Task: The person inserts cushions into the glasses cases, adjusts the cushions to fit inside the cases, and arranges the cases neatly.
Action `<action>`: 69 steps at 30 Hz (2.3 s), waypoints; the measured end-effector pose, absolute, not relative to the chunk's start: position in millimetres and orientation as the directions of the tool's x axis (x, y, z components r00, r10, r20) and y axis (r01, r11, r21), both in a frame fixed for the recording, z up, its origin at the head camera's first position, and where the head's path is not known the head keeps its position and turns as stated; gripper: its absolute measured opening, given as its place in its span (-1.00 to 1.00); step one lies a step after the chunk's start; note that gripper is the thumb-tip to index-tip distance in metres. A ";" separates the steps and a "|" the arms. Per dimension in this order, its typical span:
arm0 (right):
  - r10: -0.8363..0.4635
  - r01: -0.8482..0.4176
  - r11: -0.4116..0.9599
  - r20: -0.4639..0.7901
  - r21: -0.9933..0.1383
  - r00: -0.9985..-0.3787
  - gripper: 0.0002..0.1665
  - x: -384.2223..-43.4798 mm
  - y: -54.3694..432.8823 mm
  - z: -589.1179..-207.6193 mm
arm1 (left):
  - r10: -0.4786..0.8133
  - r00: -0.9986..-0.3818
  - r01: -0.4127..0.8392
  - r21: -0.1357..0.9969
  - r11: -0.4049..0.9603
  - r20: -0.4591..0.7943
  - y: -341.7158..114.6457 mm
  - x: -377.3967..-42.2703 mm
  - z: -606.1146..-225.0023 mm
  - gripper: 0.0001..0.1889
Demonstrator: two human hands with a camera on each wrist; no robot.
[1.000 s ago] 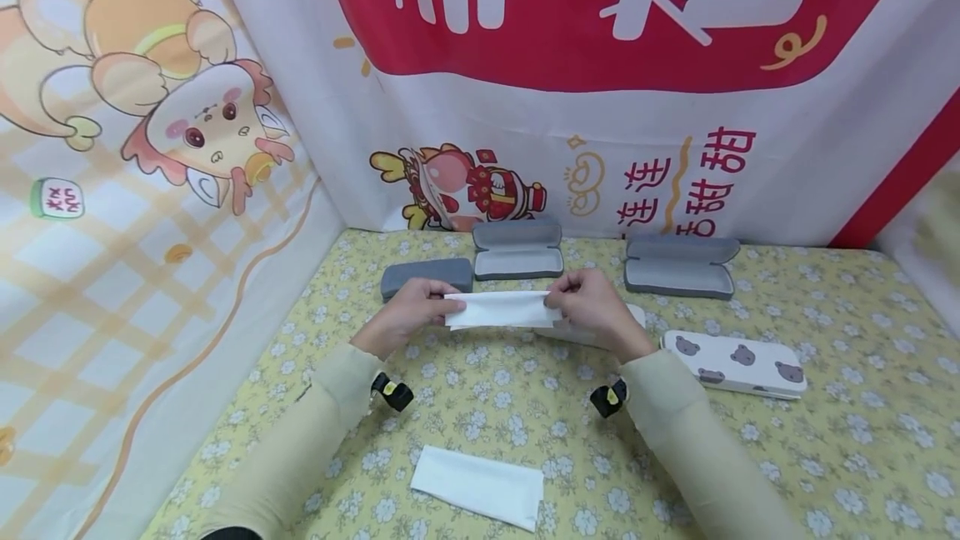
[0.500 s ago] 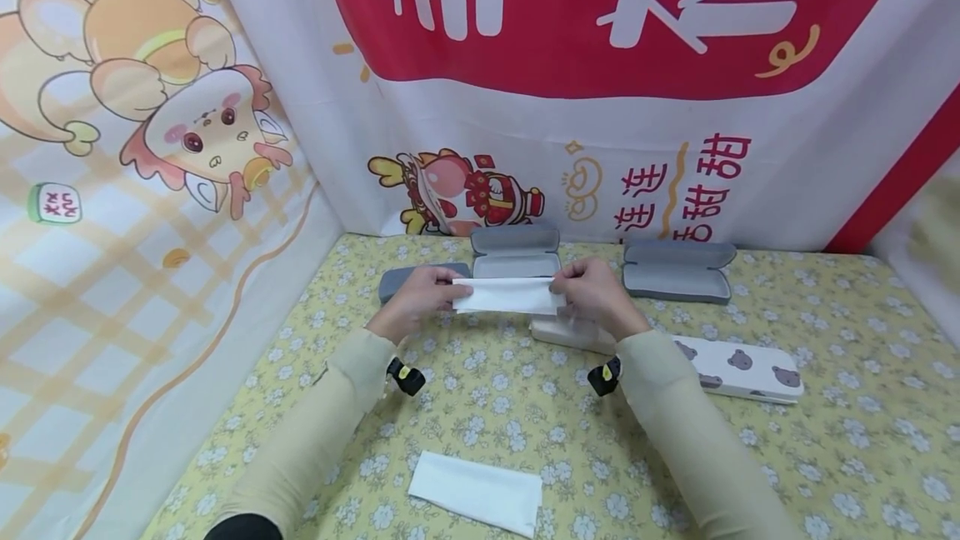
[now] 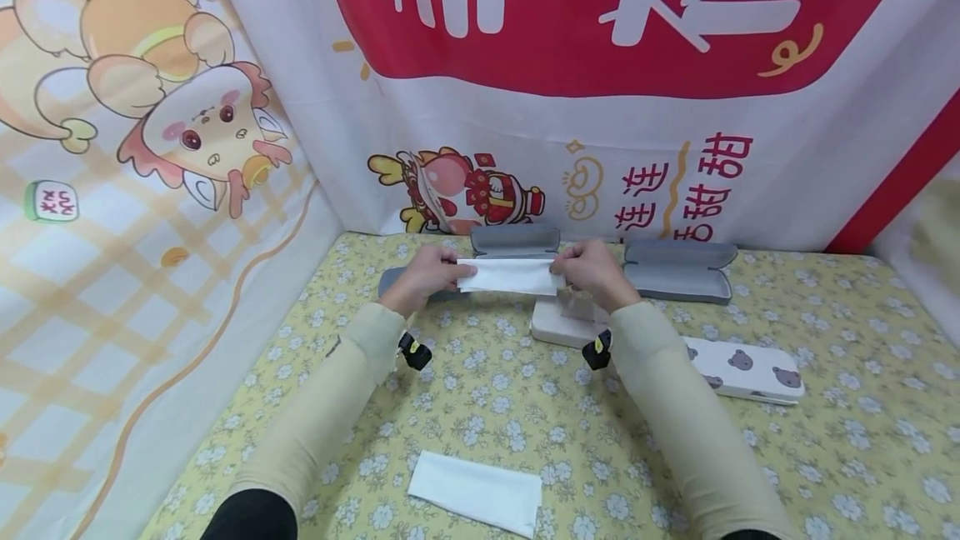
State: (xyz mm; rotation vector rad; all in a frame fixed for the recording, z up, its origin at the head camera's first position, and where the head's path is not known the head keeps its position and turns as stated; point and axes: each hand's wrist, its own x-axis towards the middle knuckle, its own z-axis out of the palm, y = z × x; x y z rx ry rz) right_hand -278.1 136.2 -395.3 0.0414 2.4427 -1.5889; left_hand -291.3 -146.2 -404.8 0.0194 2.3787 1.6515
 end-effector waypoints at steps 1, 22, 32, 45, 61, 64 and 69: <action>-0.095 0.148 0.413 -0.204 -0.899 -0.974 -0.78 -280.5 135.3 -394.5 | 0.147 -0.970 -0.129 0.922 0.365 -0.194 -146.4 -292.7 -404.2 -0.81; 0.051 0.195 0.428 -0.192 -0.882 -0.980 -0.74 -319.8 121.5 -394.4 | 0.115 -0.985 -0.063 0.879 0.472 -0.132 -137.8 -336.3 -407.8 -0.54; 0.067 0.200 0.446 -0.191 -0.873 -0.979 -0.74 -326.0 125.7 -400.0 | 0.098 -0.990 -0.034 0.839 0.543 -0.103 -129.8 -343.7 -403.7 -0.49; 0.097 0.284 0.485 -0.272 -0.827 -0.957 -0.77 -339.5 124.4 -417.7 | -0.003 -0.992 -0.099 0.760 0.642 -0.126 -126.7 -349.8 -413.7 -0.76; 0.145 0.284 0.465 -0.244 -0.838 -0.959 -0.72 -348.6 120.2 -433.2 | 0.019 -1.000 0.004 0.651 0.759 -0.015 -122.4 -355.1 -430.4 -0.68; 0.135 0.287 0.456 -0.253 -0.843 -0.958 -0.77 -346.4 121.6 -428.1 | 0.030 -1.000 0.018 0.665 0.747 -0.007 -126.6 -354.5 -427.8 -0.70; 0.131 0.271 0.484 -0.238 -0.832 -0.963 -0.88 -340.5 129.8 -418.4 | 0.005 -1.000 0.011 0.719 0.694 0.011 -137.8 -355.2 -416.5 -0.81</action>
